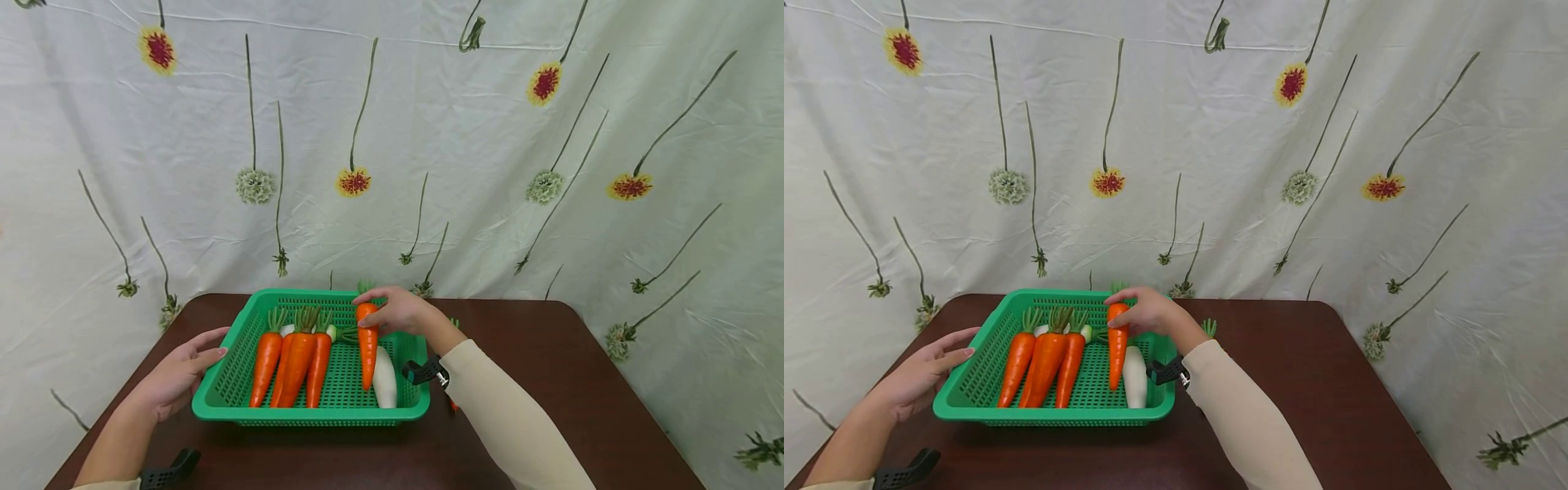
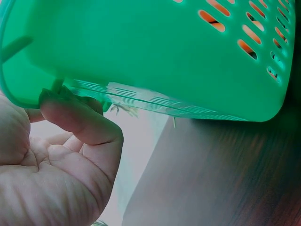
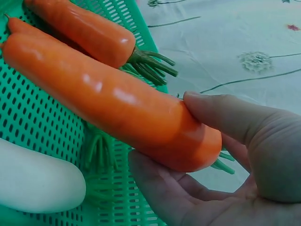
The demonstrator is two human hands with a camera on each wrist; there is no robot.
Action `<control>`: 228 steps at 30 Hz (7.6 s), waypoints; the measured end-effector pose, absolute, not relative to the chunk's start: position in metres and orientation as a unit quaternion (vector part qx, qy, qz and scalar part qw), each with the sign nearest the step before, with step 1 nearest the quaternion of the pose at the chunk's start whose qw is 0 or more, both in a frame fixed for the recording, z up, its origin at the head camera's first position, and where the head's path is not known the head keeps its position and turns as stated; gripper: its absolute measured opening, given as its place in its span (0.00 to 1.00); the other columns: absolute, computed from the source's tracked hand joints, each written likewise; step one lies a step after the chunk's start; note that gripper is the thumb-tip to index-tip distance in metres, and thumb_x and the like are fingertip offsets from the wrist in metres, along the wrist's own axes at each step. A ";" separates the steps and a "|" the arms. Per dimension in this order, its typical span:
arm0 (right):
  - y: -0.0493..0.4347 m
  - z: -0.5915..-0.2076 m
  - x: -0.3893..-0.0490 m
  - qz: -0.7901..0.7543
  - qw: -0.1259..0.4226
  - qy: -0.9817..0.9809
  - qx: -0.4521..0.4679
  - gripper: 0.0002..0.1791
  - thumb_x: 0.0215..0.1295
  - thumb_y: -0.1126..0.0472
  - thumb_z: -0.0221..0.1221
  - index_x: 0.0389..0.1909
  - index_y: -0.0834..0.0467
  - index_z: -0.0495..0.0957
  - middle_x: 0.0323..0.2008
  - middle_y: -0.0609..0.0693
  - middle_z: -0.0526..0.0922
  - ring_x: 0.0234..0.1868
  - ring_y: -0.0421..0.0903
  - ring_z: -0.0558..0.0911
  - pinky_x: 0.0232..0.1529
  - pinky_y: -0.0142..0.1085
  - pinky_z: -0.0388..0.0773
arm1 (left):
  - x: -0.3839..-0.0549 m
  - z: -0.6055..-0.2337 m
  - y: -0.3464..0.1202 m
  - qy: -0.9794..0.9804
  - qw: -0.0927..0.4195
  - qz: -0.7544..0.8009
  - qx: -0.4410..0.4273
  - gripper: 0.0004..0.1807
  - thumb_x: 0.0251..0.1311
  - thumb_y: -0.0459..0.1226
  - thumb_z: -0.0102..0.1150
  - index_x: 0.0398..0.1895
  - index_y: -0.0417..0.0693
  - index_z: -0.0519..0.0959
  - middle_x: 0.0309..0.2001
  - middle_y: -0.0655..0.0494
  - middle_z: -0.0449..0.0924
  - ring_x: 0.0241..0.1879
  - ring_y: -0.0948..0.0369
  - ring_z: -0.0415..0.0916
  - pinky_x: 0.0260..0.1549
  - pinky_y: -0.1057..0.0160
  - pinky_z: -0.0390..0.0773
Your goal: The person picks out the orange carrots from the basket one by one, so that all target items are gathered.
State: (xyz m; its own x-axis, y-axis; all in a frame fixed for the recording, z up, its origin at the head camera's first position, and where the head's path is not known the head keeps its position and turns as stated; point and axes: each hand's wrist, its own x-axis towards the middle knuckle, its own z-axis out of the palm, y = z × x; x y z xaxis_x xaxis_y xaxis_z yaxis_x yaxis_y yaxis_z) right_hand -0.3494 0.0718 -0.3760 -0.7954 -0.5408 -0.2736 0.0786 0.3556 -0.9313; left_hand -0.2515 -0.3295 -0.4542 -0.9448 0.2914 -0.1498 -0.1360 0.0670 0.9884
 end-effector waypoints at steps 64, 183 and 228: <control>0.241 -0.396 -0.321 -0.678 0.066 0.728 -0.079 0.33 0.67 0.64 0.68 0.71 0.63 0.70 0.58 0.58 0.80 0.46 0.47 0.87 0.49 0.41 0.88 | -0.252 -0.455 -0.329 0.689 0.151 0.708 0.044 0.39 0.80 0.41 0.47 0.82 0.43 0.38 0.49 0.64 0.84 0.46 0.58 0.88 0.45 0.50 0.89; 0.275 -0.464 -0.335 -0.484 0.061 0.872 -0.033 0.24 0.62 0.59 0.72 0.58 0.62 0.82 0.57 0.64 0.84 0.50 0.53 0.85 0.55 0.50 0.85 | -0.251 -0.456 -0.328 0.699 0.150 0.698 0.053 0.40 0.80 0.42 0.47 0.82 0.41 0.36 0.50 0.66 0.84 0.46 0.58 0.88 0.45 0.48 0.88; 0.120 -0.373 -0.318 -0.408 0.147 0.855 -0.285 0.26 0.64 0.53 0.71 0.62 0.50 0.81 0.62 0.53 0.81 0.59 0.51 0.83 0.56 0.43 0.83 | -0.248 -0.453 -0.329 0.710 0.151 0.686 0.051 0.42 0.80 0.44 0.48 0.82 0.41 0.35 0.50 0.65 0.84 0.47 0.56 0.88 0.47 0.46 0.87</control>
State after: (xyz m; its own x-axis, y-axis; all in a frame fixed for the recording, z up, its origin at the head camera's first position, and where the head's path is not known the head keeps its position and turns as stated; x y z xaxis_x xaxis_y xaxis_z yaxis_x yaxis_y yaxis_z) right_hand -0.3177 0.1195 -0.3731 -0.7943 -0.6073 -0.0182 -0.3677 0.5044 -0.7812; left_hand -0.2483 -0.3285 -0.4528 -0.9493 0.2798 -0.1435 -0.1336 0.0544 0.9895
